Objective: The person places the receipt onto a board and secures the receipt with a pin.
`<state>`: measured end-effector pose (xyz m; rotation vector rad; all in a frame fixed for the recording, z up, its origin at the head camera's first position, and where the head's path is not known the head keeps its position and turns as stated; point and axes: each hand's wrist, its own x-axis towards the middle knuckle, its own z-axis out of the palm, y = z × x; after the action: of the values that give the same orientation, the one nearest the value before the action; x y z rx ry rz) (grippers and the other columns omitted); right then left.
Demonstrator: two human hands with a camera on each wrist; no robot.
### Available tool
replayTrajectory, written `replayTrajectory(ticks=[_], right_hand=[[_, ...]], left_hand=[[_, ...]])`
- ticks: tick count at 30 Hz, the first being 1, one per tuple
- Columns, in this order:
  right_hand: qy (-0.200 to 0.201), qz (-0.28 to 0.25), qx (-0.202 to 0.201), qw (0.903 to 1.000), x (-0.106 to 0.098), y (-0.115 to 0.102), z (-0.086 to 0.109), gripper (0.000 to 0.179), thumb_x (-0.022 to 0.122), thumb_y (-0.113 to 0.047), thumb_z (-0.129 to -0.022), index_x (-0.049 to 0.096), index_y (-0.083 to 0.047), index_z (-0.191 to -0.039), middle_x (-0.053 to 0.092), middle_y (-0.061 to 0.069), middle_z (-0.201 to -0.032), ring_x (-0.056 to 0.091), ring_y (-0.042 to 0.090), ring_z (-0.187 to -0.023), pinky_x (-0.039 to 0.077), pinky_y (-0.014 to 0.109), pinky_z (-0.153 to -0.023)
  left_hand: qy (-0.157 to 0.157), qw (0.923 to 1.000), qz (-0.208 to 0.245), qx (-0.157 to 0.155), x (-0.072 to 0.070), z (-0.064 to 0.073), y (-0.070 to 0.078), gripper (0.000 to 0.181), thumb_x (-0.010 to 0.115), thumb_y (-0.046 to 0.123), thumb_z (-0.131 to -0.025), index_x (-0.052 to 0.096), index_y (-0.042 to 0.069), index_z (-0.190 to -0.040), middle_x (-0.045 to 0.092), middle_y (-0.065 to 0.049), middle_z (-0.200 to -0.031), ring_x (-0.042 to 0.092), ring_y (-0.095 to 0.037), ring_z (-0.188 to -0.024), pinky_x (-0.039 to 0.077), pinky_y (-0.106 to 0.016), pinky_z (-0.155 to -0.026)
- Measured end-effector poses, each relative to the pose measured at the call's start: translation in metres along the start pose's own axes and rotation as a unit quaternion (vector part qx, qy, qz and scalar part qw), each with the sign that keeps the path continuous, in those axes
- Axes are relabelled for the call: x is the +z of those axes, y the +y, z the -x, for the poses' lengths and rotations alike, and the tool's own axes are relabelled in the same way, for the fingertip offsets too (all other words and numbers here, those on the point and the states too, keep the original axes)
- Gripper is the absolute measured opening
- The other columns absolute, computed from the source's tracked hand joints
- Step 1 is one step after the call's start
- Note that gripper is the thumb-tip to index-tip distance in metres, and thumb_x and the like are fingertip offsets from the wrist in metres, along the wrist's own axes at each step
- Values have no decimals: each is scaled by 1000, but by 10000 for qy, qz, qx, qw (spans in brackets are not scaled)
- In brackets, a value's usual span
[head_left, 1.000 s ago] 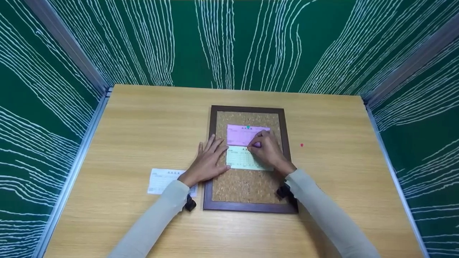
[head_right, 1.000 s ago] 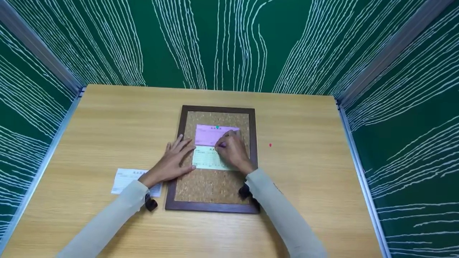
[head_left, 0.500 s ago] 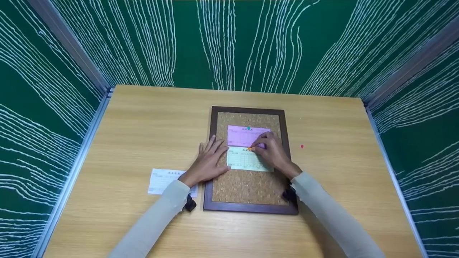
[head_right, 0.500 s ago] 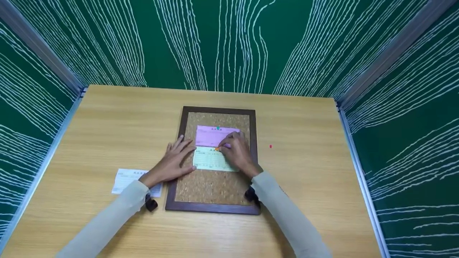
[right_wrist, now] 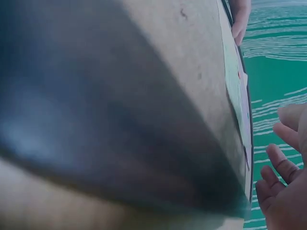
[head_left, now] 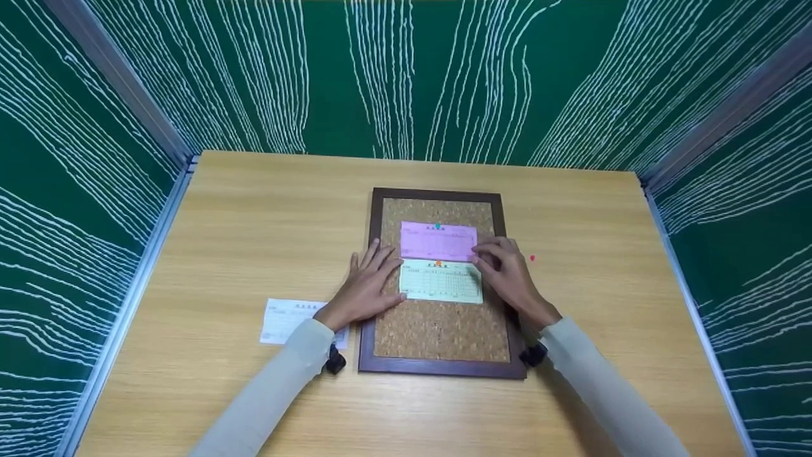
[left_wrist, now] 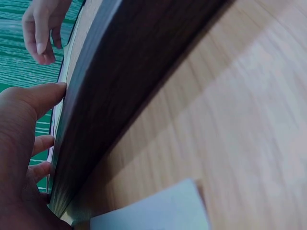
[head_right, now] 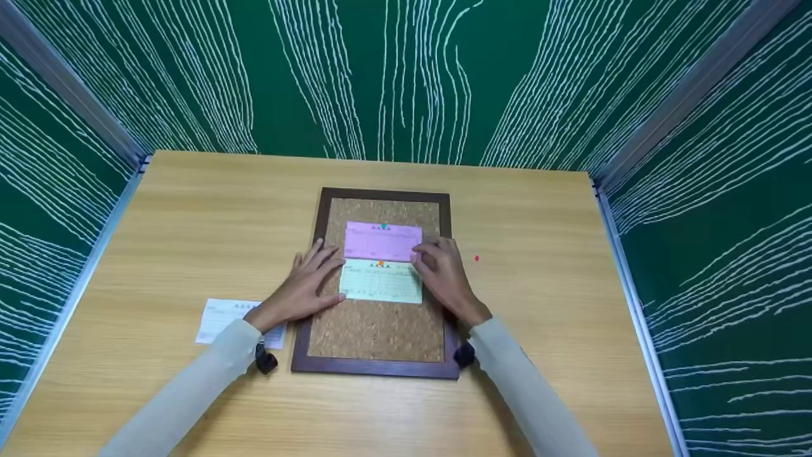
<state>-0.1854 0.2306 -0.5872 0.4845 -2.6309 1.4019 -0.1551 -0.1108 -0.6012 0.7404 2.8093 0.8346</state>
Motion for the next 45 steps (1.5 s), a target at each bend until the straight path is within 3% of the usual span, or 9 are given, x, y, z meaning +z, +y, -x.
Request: replayTrajectory(ticks=[5,14,22,29,36,45], right_hand=[[151,70,-39,9999,-10,9,9,27,77,-7,-103,77,5,-127,64,24,-139,51,40,-136,37,54,-115],[294,300,-43,9991,-24,31,25,43,82,-13,-100,72,6,-137,57,29,-149,38,47,-150,21,67,-124],[118,523,378,9978,-31,43,36,53,78,-16,-102,64,3,-150,49,31,-158,20,51,-161,8,74,-128],[213,529,304,9979,-35,52,38,52,75,-11,-102,62,5,-150,49,34,-157,20,54,-160,8,74,-128],[223,606,555,9964,-36,58,40,53,73,-12,-103,60,4,-152,45,32,-161,17,51,-162,8,72,-130],[260,617,220,9975,-34,61,43,48,70,-10,-105,62,2,-151,54,29,-159,23,52,-160,9,77,-125]], left_hand=[[-24,10000,67,-25,0,0,0,78,74,49,-100,50,14,-165,28,-14,-180,2,-40,-170,2,-80,-127],[-58,9999,104,-57,-2,1,0,78,73,51,-100,50,14,-165,27,-12,-181,0,-39,-171,0,-79,-128],[-85,9999,87,-92,-3,2,0,80,74,52,-99,49,16,-166,25,-12,-181,-1,-37,-171,-1,-77,-128],[-61,9999,109,-43,-3,1,0,79,74,51,-99,49,15,-165,27,-13,-181,0,-39,-170,-1,-78,-128],[-75,9998,159,-46,-3,2,0,79,73,51,-100,49,15,-165,27,-11,-181,0,-39,-171,0,-78,-128],[-17,9999,132,2,-4,2,-1,77,76,49,-99,51,14,-163,29,-14,-179,4,-40,-170,3,-79,-128]])
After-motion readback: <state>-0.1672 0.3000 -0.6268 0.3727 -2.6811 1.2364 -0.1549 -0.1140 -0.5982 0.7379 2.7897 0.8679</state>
